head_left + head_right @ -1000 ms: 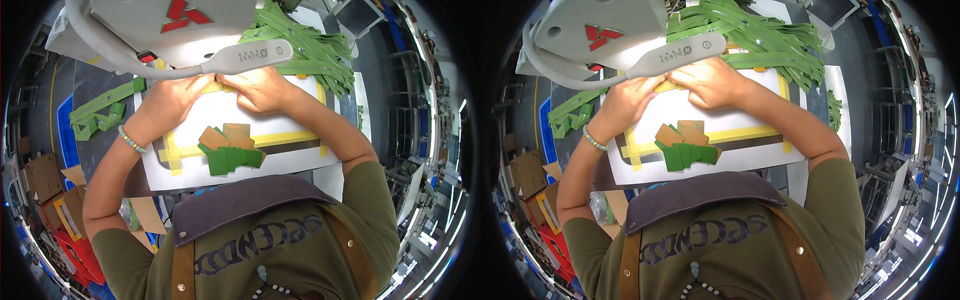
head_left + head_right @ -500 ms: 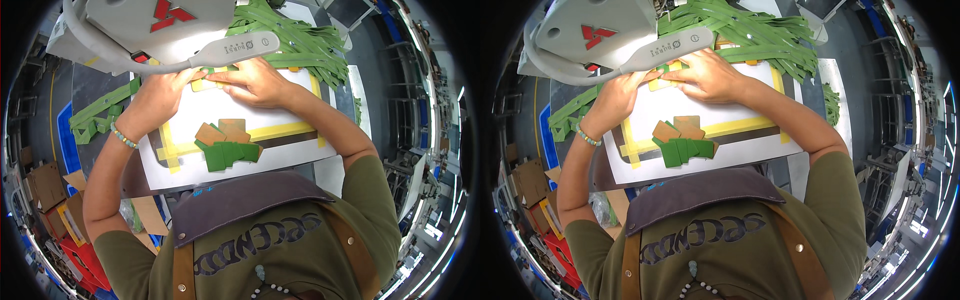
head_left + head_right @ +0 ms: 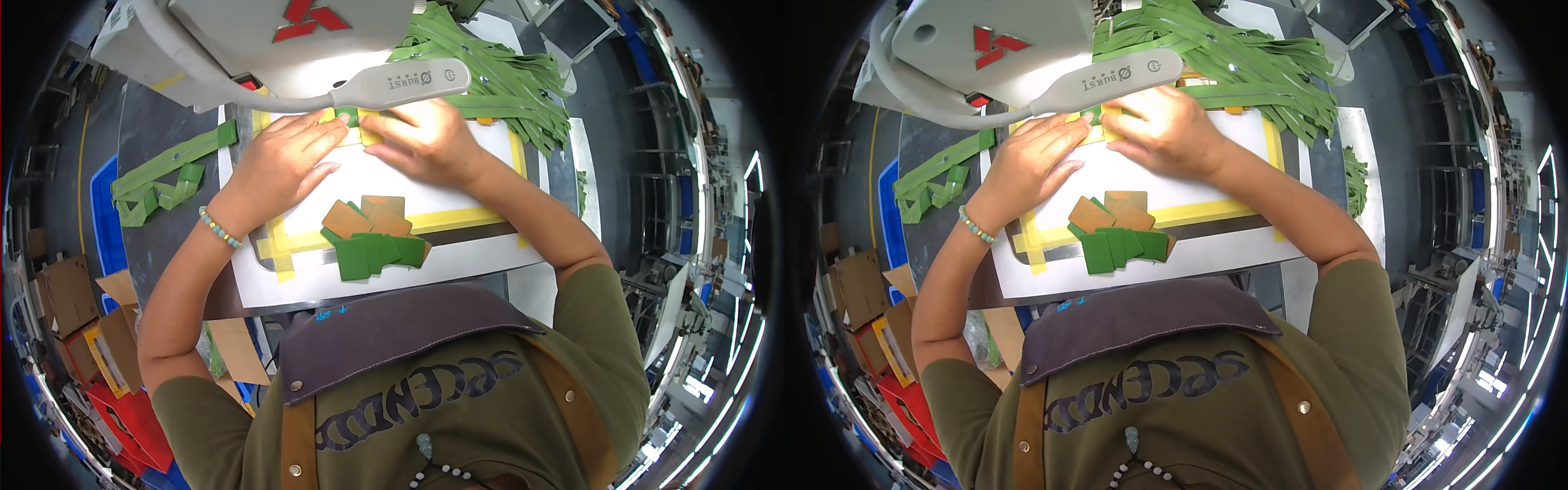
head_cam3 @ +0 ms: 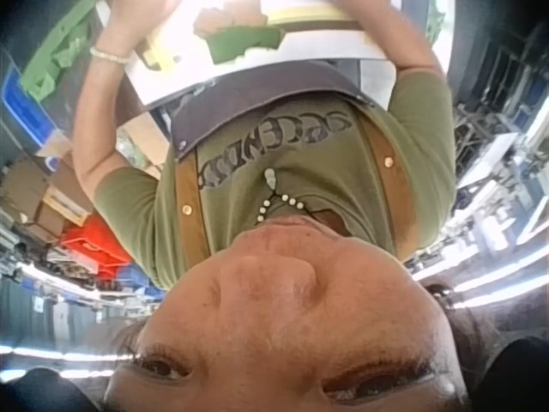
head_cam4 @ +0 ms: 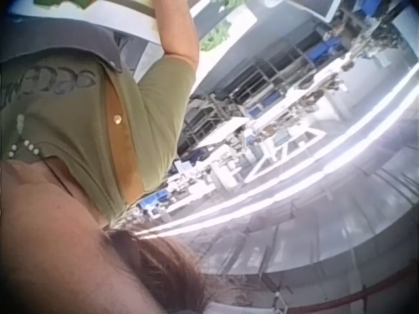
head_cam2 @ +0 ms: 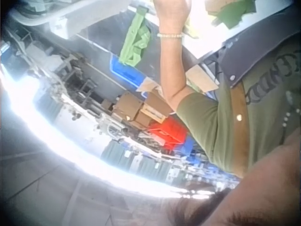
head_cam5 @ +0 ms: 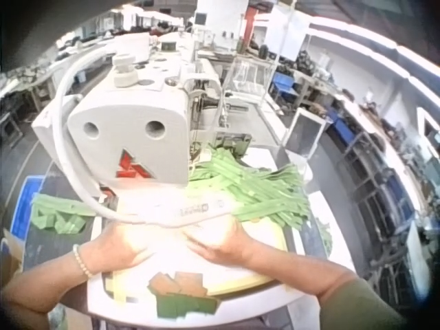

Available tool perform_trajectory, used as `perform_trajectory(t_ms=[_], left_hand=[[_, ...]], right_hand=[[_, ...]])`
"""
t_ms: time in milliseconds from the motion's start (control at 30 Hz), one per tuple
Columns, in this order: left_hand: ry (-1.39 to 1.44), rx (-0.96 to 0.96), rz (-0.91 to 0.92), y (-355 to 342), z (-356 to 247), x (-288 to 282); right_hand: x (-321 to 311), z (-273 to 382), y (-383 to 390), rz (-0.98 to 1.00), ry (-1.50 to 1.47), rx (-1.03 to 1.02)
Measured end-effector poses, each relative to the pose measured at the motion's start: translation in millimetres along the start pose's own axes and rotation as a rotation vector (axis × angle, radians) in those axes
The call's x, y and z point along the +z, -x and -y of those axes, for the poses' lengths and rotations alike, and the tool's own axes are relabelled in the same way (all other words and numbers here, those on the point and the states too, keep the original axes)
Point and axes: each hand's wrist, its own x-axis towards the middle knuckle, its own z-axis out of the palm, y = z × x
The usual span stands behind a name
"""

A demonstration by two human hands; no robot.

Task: Using an industrial sewing machine to sew together small strips of green and brown leather.

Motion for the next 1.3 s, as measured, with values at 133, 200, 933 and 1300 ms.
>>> perform_trajectory(t_ms=[133, 200, 933, 1300], left_hand=[[-0.016, 0.006, -0.036, 1.1, -0.5, 4.9], [-0.023, 0.005, -0.047, 1.1, 0.1, 6.0], [-0.058, 0.026, -0.083, -8.2, -1.0, 6.4], [-0.021, 0.04, -0.108, -9.7, -2.2, 1.8]], right_hand=[[3.1, -7.4, -2.0, -0.169, 0.127, -0.162], [-0.1, -14.8, -4.2, -0.178, 0.11, -0.12], [4.6, -5.4, 8.6, -0.017, -0.047, -0.044], [3.0, -2.2, 9.6, 0.0, -0.048, -0.049]])
